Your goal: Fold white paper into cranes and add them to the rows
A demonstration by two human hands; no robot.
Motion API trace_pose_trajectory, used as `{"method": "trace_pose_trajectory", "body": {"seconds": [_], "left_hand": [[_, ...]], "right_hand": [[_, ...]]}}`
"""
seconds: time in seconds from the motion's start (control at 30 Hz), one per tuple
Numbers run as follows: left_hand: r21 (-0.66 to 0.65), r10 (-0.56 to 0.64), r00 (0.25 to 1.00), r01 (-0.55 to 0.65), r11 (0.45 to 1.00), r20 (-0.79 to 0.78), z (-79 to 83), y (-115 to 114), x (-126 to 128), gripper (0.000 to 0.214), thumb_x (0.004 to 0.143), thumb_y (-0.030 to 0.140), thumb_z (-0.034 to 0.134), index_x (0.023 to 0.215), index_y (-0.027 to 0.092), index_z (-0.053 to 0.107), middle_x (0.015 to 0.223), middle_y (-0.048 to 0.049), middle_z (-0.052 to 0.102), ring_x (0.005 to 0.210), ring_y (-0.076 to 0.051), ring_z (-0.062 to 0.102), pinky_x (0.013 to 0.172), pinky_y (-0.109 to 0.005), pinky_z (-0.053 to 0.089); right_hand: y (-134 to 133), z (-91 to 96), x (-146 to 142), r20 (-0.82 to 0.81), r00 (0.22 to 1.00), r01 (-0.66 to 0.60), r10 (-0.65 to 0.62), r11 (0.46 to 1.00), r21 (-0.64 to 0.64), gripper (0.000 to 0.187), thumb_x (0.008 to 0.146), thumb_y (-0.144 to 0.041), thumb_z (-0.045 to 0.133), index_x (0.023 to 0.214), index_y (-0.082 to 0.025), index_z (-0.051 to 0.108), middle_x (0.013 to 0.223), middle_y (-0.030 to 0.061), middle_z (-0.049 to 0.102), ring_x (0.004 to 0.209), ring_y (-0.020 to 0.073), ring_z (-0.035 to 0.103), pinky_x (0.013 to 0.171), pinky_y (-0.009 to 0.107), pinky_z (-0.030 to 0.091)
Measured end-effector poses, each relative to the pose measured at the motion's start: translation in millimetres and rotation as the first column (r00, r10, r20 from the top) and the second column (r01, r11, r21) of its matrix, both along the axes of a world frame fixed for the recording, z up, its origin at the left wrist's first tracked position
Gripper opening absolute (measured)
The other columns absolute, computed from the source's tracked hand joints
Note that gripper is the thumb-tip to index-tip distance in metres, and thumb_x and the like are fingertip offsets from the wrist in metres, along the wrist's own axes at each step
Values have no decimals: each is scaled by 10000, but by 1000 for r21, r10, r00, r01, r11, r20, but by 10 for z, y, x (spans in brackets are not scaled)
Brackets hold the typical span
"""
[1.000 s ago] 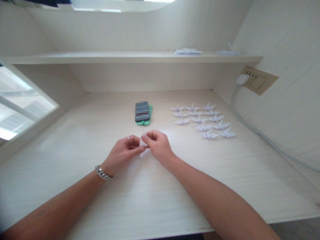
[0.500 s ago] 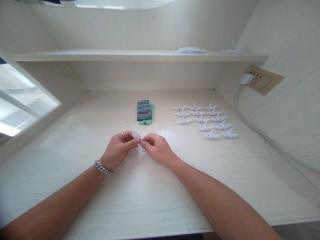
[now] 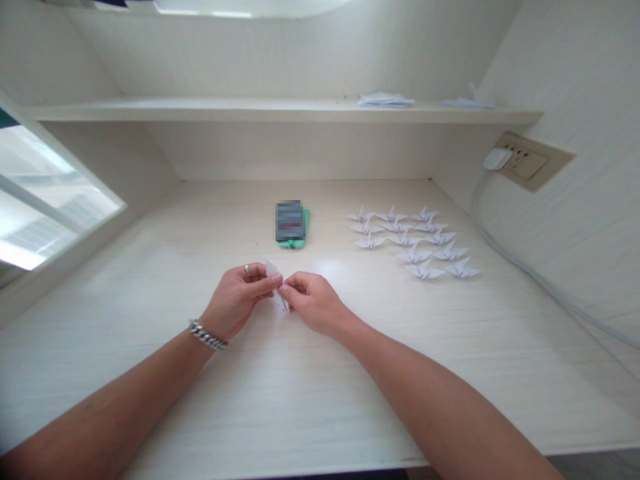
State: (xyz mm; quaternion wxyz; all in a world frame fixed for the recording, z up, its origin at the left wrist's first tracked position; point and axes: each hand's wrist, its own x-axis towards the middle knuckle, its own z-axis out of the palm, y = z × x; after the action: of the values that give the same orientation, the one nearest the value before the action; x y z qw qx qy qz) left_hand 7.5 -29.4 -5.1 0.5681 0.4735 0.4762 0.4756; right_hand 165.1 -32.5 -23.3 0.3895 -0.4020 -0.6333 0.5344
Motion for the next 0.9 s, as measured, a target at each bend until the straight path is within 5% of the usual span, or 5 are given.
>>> {"method": "trace_pose_trajectory", "body": {"seconds": [0.33, 0.63, 0.77, 0.9], "left_hand": [[-43, 128, 989, -125, 991, 70, 53, 43, -25, 290, 492, 277, 880, 560, 122, 644, 583, -6, 623, 539, -88, 512, 532, -229, 396], [22, 281, 959, -282, 959, 36, -5, 187, -159, 328, 585, 394, 843, 673, 126, 675, 612, -13, 636, 574, -102, 563, 571, -228, 445], [20, 100, 995, -100, 995, 0, -38, 138, -130, 361, 695, 492, 742, 717, 137, 686, 661, -26, 651, 602, -121, 583, 564, -235, 437], [58, -61, 993, 67, 996, -103, -38, 89, -93, 274, 618, 362, 822, 636, 132, 675, 589, 3, 611, 552, -102, 528, 549, -229, 411]], "right_hand": [[-17, 9, -21, -18, 1000, -12, 12, 999, -35, 227, 798, -327, 585, 628, -186, 530, 578, -24, 557, 550, 113, 494, 552, 250, 374], [-19, -42, -31, -91, 996, -7, -3, 993, -115, 210, 757, -344, 626, 649, -175, 566, 559, -23, 558, 532, 117, 505, 548, 259, 393], [3, -38, -40, -165, 985, 24, -49, 989, -147, 254, 727, -397, 661, 640, -176, 574, 567, -21, 570, 532, 116, 513, 559, 262, 410], [11, -31, -35, -152, 988, 19, -39, 991, -131, 243, 721, -385, 672, 638, -176, 582, 569, -23, 574, 544, 115, 519, 554, 254, 410]]}}
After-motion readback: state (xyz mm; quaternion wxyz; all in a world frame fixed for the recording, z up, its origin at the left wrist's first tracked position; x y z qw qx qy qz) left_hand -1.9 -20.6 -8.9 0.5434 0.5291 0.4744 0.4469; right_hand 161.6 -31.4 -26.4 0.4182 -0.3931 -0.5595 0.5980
